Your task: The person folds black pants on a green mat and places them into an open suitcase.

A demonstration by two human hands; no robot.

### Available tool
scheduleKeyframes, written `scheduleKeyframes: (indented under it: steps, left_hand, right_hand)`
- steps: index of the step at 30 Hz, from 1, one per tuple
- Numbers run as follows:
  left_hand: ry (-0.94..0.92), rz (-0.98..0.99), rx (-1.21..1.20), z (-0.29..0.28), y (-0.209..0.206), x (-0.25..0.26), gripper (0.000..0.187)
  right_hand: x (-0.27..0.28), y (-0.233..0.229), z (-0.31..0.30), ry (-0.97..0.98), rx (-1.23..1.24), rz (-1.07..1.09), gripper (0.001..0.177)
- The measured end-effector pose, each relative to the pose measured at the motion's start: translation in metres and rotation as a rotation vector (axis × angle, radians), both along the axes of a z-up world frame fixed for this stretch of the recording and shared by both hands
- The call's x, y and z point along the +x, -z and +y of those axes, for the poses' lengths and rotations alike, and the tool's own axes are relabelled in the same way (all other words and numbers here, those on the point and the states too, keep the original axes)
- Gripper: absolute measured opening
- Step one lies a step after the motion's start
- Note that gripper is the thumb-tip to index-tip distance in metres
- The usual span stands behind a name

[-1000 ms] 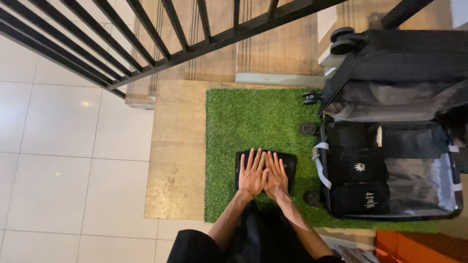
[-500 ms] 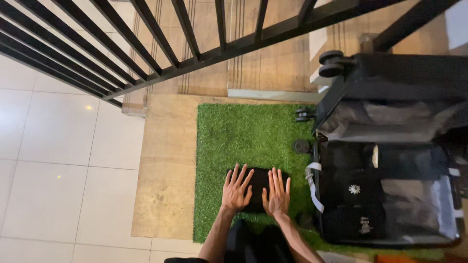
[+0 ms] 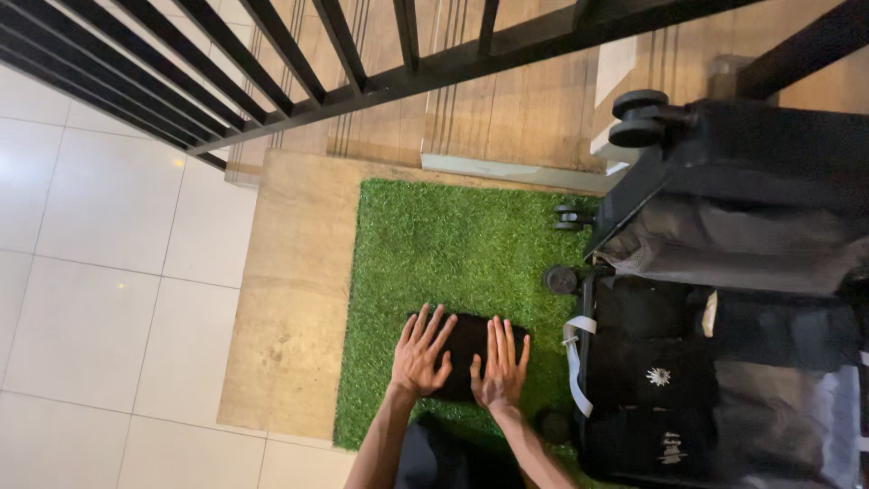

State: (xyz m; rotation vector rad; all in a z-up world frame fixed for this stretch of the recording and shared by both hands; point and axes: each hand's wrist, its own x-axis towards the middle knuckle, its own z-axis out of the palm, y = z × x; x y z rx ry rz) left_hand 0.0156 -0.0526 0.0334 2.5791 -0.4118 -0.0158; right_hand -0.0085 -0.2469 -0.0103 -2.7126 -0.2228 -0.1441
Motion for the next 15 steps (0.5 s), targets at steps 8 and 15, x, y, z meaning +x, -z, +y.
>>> scheduleKeyframes:
  steps: [8, 15]
  left_hand:
    - [-0.033, -0.058, 0.040, -0.004, 0.000, -0.009, 0.076]
    - [-0.525, -0.030, -0.286, -0.011, 0.001, -0.040, 0.112]
  right_hand:
    - [-0.008, 0.000, -0.005, -0.033, -0.006, -0.019, 0.071]
    - [-0.030, 0.002, -0.011, 0.106, 0.188, -0.164, 0.080]
